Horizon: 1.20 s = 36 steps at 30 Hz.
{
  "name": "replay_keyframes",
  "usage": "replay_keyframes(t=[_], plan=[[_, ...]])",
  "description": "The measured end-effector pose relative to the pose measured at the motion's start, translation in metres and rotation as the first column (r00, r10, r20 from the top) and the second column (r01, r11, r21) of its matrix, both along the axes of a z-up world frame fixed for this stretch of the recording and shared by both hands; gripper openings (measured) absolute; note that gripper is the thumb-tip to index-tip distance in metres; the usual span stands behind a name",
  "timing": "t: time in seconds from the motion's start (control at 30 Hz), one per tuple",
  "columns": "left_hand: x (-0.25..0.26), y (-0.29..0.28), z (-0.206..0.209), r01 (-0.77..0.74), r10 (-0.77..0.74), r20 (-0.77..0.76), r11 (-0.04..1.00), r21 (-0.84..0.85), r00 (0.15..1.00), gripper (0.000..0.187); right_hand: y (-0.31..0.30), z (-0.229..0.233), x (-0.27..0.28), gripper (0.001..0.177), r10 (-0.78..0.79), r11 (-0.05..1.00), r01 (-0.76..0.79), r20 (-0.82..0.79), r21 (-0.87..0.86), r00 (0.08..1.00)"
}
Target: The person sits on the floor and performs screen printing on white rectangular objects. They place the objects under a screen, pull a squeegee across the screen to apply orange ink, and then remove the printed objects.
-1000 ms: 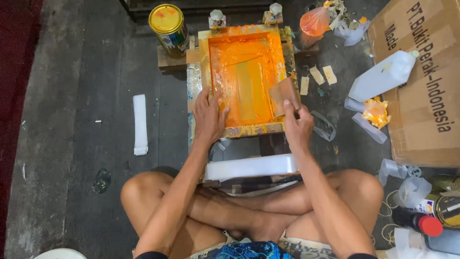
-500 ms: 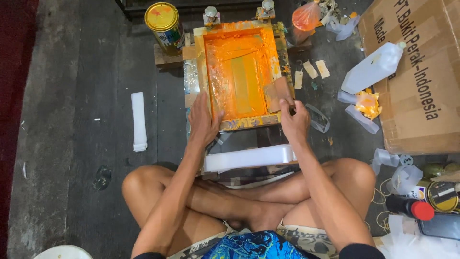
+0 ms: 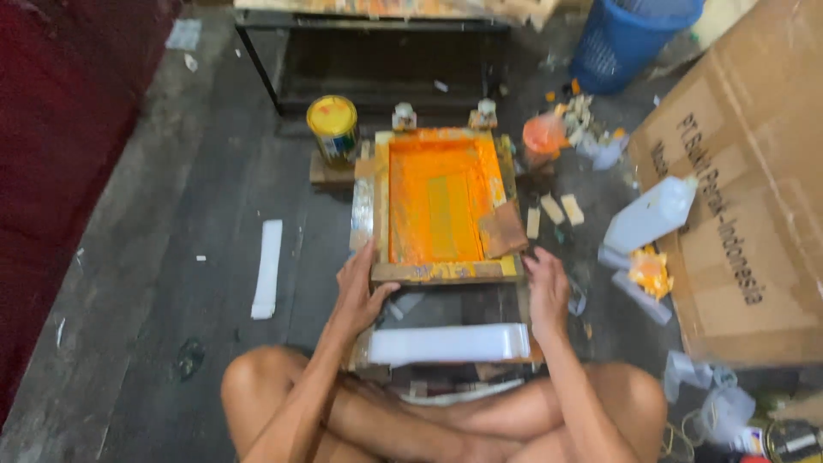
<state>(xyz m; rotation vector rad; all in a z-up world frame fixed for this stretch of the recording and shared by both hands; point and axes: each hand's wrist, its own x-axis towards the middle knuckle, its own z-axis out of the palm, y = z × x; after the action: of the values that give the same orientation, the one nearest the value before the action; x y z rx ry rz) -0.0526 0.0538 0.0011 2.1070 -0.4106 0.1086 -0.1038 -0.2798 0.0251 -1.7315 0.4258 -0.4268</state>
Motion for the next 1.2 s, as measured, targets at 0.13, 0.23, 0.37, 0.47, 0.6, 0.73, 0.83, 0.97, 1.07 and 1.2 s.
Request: replay_keyframes(t=[0.13, 0.23, 0.37, 0.47, 0.6, 0.73, 0.83, 0.97, 1.07, 1.2], plan=[[0.025, -0.006, 0.019, -0.036, 0.027, 0.149, 0.997, 0.062, 0.988, 0.088, -0.003, 0.001, 0.008, 0.057, -0.11, 0.994, 0.112, -0.129, 0.009, 0.985], [0.034, -0.01, 0.049, -0.07, 0.072, 0.18, 0.997, -0.019, 0.981, 0.085, 0.026, 0.019, -0.004, 0.049, 0.013, 0.999, -0.022, -0.246, -0.032, 0.969], [0.055, -0.024, 0.102, -0.137, 0.159, 0.121, 0.976, -0.169, 0.98, 0.086, 0.054, 0.024, -0.009, 0.021, 0.091, 0.952, -0.131, -0.153, -0.277, 0.984], [0.065, -0.028, 0.128, -0.149, 0.172, 0.066, 0.952, -0.266, 0.983, 0.082, 0.064, 0.022, -0.013, 0.018, 0.177, 0.885, -0.236, -0.177, -0.402, 0.968], [0.072, -0.031, 0.146, -0.166, 0.188, 0.041, 0.935, -0.312, 0.981, 0.081, 0.065, 0.004, -0.011, 0.015, 0.243, 0.747, -0.278, -0.14, -0.604, 0.96], [0.08, -0.026, 0.148, -0.148, 0.168, 0.034, 0.933, -0.329, 0.985, 0.08, 0.066, -0.007, -0.009, 0.008, 0.249, 0.587, -0.238, -0.108, -0.774, 0.963], [0.081, -0.026, 0.155, -0.102, 0.141, 0.085, 0.929, -0.356, 0.986, 0.078, 0.071, 0.012, -0.014, 0.011, 0.288, 0.544, -0.32, -0.185, -0.776, 0.939], [0.082, -0.029, 0.169, -0.126, 0.153, 0.043, 0.917, -0.379, 0.987, 0.078, 0.072, 0.012, -0.008, 0.013, 0.29, 0.485, -0.423, -0.315, -0.766, 0.904], [0.083, -0.028, 0.177, -0.133, 0.141, -0.002, 0.93, -0.343, 0.99, 0.079, 0.073, 0.003, -0.001, 0.016, 0.244, 0.459, -0.491, -0.426, -0.741, 0.871], [0.085, -0.028, 0.179, -0.177, 0.174, -0.039, 0.921, -0.348, 0.984, 0.08, 0.079, -0.002, 0.004, 0.022, 0.2, 0.41, -0.579, -0.55, -0.705, 0.811]])
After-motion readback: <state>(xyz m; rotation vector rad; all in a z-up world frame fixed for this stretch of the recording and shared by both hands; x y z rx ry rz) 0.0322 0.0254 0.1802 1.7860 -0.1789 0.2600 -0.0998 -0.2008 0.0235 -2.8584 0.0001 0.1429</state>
